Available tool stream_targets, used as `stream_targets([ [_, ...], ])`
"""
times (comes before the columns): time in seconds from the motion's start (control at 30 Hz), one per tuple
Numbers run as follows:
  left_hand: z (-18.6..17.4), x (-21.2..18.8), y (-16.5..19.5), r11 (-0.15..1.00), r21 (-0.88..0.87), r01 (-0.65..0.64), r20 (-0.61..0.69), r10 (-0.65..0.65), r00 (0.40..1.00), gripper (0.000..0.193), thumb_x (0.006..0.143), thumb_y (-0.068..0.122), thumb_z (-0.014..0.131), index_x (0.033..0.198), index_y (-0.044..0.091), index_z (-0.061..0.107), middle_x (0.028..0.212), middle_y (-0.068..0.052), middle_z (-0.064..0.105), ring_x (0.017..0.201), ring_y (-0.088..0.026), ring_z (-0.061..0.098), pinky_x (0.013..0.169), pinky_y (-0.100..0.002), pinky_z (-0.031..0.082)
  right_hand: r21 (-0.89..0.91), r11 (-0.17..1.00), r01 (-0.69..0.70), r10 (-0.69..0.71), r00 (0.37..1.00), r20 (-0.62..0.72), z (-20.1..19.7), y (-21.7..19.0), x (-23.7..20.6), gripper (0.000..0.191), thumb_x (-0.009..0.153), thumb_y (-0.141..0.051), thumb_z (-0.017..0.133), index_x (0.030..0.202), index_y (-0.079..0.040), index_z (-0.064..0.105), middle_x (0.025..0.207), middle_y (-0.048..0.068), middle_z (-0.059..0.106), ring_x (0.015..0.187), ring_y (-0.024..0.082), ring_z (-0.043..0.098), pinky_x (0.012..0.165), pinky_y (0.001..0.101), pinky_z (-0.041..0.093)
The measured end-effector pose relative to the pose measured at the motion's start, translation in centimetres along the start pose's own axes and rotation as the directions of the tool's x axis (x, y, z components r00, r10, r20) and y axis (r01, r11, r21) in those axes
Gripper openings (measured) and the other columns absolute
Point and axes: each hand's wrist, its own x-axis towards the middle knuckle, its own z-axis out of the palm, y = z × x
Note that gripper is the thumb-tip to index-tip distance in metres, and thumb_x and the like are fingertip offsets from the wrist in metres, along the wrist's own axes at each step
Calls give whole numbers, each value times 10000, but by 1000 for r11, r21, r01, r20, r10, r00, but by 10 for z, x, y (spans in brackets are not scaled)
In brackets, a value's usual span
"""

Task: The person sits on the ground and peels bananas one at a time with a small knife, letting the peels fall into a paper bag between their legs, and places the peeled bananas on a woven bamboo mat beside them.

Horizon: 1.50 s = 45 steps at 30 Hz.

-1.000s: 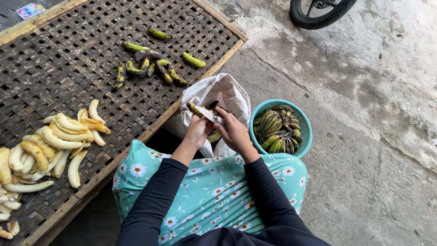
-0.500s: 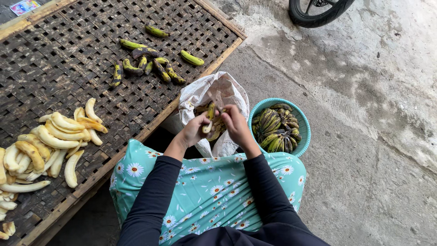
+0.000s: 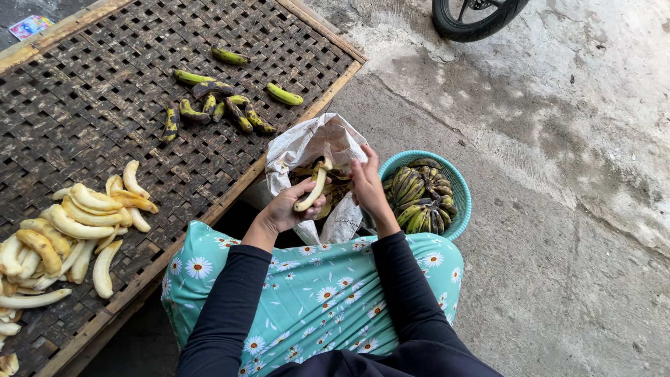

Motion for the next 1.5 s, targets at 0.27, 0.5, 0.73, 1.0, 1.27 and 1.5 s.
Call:
stream_targets([
  [0.27, -5, 7, -15, 992, 107, 60, -117, -48, 992, 280, 1066, 274, 528, 1276, 89, 526, 907, -23, 612, 676, -102, 593, 581, -234, 509, 246, 961, -128, 92, 984, 155, 22, 5, -12, 271, 1052, -206, 683, 1230, -33, 572, 843, 31, 611, 525, 50, 481, 440, 226, 364],
  [0.5, -15, 19, -21, 928, 373, 7, -123, 42, 991, 343, 1008, 237, 613, 1313, 81, 627, 983, 5, 675, 781, -108, 687, 680, -248, 574, 190, 982, 8, -3, 1000, -22, 6, -2, -6, 422, 918, -116, 693, 1313, -86, 547, 1113, -39, 651, 497, 28, 506, 410, 214, 380],
  [0.73, -7, 23, -24, 590, 805, -62, -232, 408, 883, 318, 968, 177, 690, 1258, 48, 669, 1032, -28, 748, 896, -115, 711, 778, -281, 565, -55, 985, 164, -153, 975, 164, 20, -14, -14, 211, 1040, -97, 691, 1234, -19, 671, 1074, 66, 689, 895, 102, 648, 772, 262, 529],
  [1.0, 9, 15, -30, 278, 960, -21, -168, 636, 753, 334, 889, 126, 758, 1205, 35, 701, 988, -89, 709, 819, -174, 711, 736, -322, 567, -540, 716, 441, -444, 886, 135, 27, -18, -22, 157, 988, -78, 599, 1107, 24, 593, 1039, 160, 616, 959, 287, 609, 800, 357, 504],
  [1.27, -19, 39, -38, 790, 188, -583, -280, 612, 740, 231, 1057, 174, 618, 1271, 96, 656, 1159, -21, 688, 1038, -136, 632, 916, -313, 529, 636, 725, -264, 241, 962, 125, 14, 26, -7, 154, 1093, -196, 552, 1131, -54, 596, 755, 27, 479, 617, 124, 492, 472, 284, 438],
  [1.5, -49, 17, 1, 575, -322, -752, -507, 566, 650, 322, 1079, 333, 417, 1246, 95, 554, 1291, -87, 628, 1283, -247, 594, 1099, -507, 502, 717, 688, -112, 233, 970, -72, 6, 36, -2, 158, 1064, -203, 553, 1112, -53, 567, 864, 34, 531, 663, 115, 494, 492, 299, 460],
])
